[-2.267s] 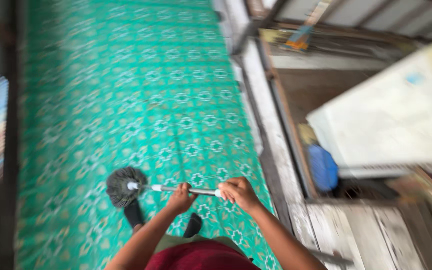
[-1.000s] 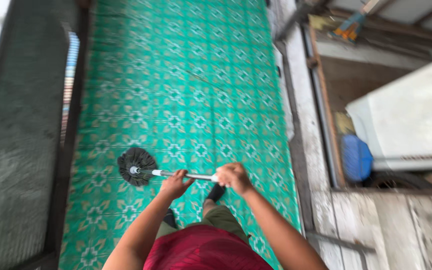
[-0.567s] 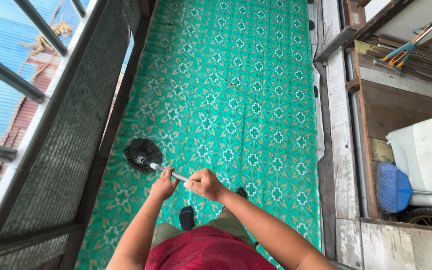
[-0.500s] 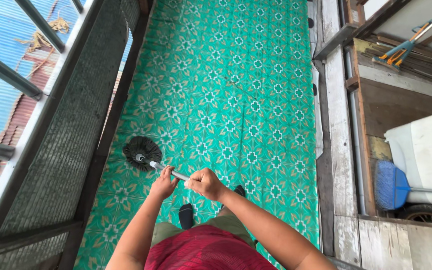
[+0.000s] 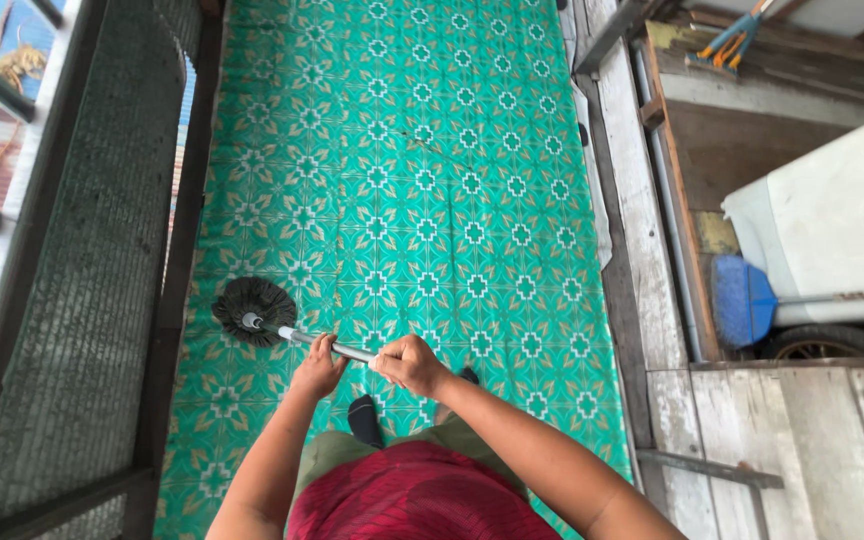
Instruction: The person mops a patterned tile floor and a green tiled area using a mop, moving across the space.
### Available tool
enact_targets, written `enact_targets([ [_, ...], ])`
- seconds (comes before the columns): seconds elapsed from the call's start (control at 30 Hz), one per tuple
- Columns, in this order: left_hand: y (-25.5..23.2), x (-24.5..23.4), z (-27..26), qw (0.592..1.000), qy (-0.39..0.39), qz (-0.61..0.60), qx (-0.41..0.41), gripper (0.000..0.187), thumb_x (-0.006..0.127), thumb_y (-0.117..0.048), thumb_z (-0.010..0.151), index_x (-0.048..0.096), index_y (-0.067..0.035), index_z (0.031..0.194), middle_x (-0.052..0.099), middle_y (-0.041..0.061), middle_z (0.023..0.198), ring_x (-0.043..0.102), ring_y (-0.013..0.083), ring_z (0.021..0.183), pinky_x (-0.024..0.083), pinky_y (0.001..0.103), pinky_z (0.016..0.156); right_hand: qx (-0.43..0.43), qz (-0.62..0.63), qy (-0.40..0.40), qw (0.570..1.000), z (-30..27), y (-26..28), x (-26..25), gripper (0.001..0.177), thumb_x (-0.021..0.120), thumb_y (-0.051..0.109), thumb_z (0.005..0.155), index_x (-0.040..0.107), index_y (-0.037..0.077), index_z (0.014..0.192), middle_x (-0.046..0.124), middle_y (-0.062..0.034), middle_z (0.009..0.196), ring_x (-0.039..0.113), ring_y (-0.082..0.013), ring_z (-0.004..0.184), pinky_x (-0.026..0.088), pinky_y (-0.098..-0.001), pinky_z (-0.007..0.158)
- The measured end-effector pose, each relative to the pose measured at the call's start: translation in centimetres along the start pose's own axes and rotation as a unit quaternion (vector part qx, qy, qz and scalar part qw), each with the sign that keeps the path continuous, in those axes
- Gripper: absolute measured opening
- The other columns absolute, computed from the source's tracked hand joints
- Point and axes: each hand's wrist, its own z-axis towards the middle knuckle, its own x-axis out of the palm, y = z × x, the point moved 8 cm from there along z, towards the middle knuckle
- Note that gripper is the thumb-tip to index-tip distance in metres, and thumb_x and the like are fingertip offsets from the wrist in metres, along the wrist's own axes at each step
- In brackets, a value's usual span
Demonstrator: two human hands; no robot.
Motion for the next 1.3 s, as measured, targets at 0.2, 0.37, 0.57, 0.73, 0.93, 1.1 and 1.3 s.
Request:
enact_targets([
  [0.2,-2.7,1.8,0.2,0.99,0.061,0.113,-0.064,0.071,0.059,-0.05,0.093,0.039,-0.011,0.149,0.038,0.011,0.161,0.061,0.0415,0.126,0.051,0.051,0.103,0.019,0.035,-0.016,0.999,-1.4,-1.0,-1.6,0.045,0.07,0.03,0.094,0.061,0.005,0.058,0.054,0.0003,0.052,0.05,-0.0064,0.046,0.04,-0.0279,0.045],
  [0.37,-8.6,6.2,0.9,0.989,0.085,0.114,-0.035,0.071,0.059,-0.054,0.094,0.039,-0.009,0.145,0.037,0.015,0.158,0.061,0.0435,0.123,0.051,0.053,0.101,0.016,-0.008,-0.047,0.999,-5.7,-1.4,-8.3,0.044,0.071,0.03,0.093,0.061,0.006,0.057,0.055,0.0007,0.05,0.052,-0.0084,0.046,0.042,-0.0282,0.045],
  [0.57,-21.6,17.1,0.5,0.987,0.127,0.078,0.06,0.07,0.06,-0.055,0.095,0.042,-0.005,0.14,0.044,0.023,0.148,0.061,0.0469,0.121,0.052,0.053,0.1,0.096,0.084,-0.141,0.982,-16.7,-4.0,-20.9,0.029,0.069,0.028,0.09,0.073,0.006,0.072,0.06,0.0009,0.056,0.054,-0.008,0.049,0.043,-0.028,0.047],
  [0.73,-32.8,26.7,-1.6,0.971,0.186,0.085,0.124,0.064,0.062,-0.054,0.094,0.045,-0.008,0.135,0.046,0.021,0.144,0.059,0.0451,0.123,0.05,0.053,0.101,0.102,0.043,-0.209,0.972,-27.3,-1.4,-29.1,0.037,0.07,0.028,0.091,0.068,0.003,0.065,0.056,-0.0011,0.051,0.051,-0.0092,0.046,0.039,-0.0291,0.044],
  [0.93,-44.4,36.6,-4.4,0.937,0.243,0.096,0.231,0.059,0.057,-0.054,0.095,0.045,-0.015,0.138,0.051,0.015,0.142,0.06,0.0388,0.125,0.051,0.052,0.1,0.107,-0.026,-0.285,0.952,-38.3,-1.0,-34.1,0.045,0.07,0.03,0.093,0.06,0.005,0.057,0.052,0.0015,0.05,0.048,-0.0072,0.047,0.038,-0.0298,0.046],
  [1.1,-50.3,41.4,-7.8,0.898,0.281,0.139,0.309,0.057,0.063,-0.055,0.092,0.049,-0.02,0.135,0.053,0.007,0.143,0.061,0.0352,0.124,0.05,0.049,0.102,0.118,-0.115,-0.332,0.929,-44.8,-2.8,-34.3,0.046,0.073,0.03,0.091,0.054,0.007,0.055,0.042,0.0034,0.05,0.038,-0.0058,0.05,0.032,-0.0317,0.047],
  [1.3,-51.7,42.7,-9.6,0.875,0.295,0.182,0.339,0.056,0.062,-0.055,0.093,0.05,-0.022,0.137,0.049,0.003,0.148,0.06,0.0351,0.125,0.047,0.05,0.104,0.091,-0.102,-0.335,0.932,-47.1,-4.3,-33.6,0.051,0.073,0.03,0.095,0.05,0.003,0.058,0.04,0.0026,0.053,0.036,-0.0067,0.053,0.031,-0.0327,0.048],
])
